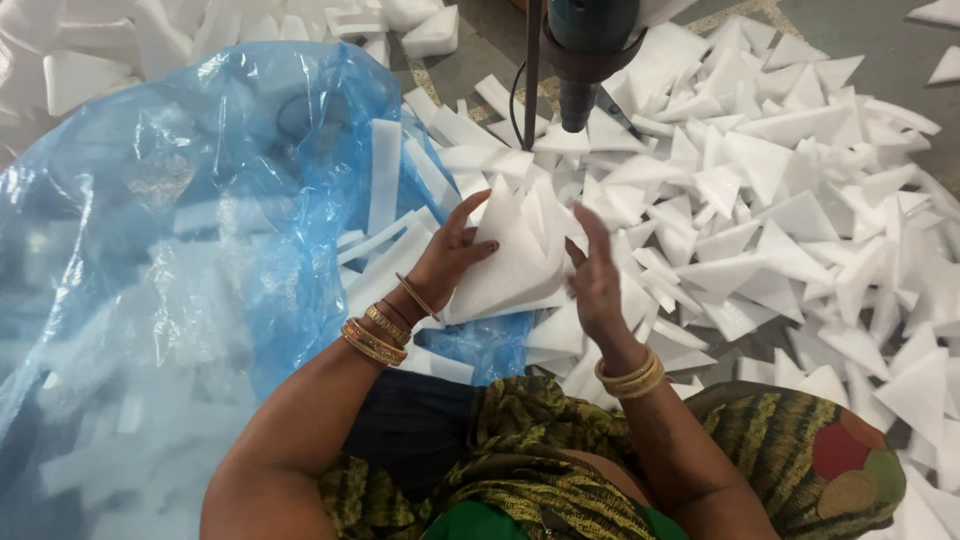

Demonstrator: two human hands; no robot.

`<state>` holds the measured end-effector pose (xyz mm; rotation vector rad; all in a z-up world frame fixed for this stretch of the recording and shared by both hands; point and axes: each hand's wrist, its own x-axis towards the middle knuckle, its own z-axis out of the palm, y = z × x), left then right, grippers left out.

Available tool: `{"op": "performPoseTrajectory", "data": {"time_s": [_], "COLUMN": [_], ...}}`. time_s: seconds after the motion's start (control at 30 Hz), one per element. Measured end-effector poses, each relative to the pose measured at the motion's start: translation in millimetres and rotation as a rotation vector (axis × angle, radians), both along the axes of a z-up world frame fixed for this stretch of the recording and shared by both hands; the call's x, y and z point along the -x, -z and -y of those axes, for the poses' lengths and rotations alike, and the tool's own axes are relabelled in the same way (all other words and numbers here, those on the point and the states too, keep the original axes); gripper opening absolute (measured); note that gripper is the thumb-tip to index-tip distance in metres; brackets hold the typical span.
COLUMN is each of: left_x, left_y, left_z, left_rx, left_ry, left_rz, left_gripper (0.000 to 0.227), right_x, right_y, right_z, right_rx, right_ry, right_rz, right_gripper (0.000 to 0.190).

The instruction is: The person sits on the floor and repeatedly picks up white foam pieces from a large pile. They hold each piece with both hands, inspect it, and then place it back onto the pile. The process is repetitive and involves handling the foam pieces one at a time.

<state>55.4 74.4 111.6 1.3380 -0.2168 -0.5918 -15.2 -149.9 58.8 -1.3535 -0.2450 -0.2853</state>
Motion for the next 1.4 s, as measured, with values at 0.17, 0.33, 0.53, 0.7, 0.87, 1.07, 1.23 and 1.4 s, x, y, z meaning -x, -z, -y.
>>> {"op": "performPoseTrajectory", "data": {"time_s": [0.17,0.33,0.53,0.7,0.87,1.07,1.23,1.4], "left_x": [14,24,29,34,32,-4,-61,-109], "left_y": [-1,8,22,29,28,27,18,12], "left_z": [16,26,29,33,37,45,56,61], "left_rx": [-0.173,-0.241,-0.122,-0.045,-0.084,-0.073,-0.088,0.091], "left_ry": [0.075,0.128,0.178,0.165,0.118,0.072,0.023,-0.043], "left_rz": [0.109,0.164,0.131,0.043,0.056,0.156,0.223,0.162], "left_gripper": [0.077,0.079,0.083,0.084,0.084,0.082,0.084,0.086], "right_x": [-9,-9,-12,-13,-16,-47,-121,-174], "right_y": [6,16,33,37,27,9,13,10], "right_z": [4,3,9,9,14,22,31,37], "right_rx": [-0.108,-0.284,-0.325,-0.358,-0.284,-0.043,-0.659,-0.383], "right_ry": [0.011,-0.039,-0.079,-0.075,-0.109,-0.073,-0.321,-0.25], "right_rz": [-0.227,-0.276,-0.317,-0.352,-0.309,-0.182,-0.313,-0.011], "right_gripper": [0.059,0.053,0.052,0.05,0.051,0.054,0.058,0.049]}}
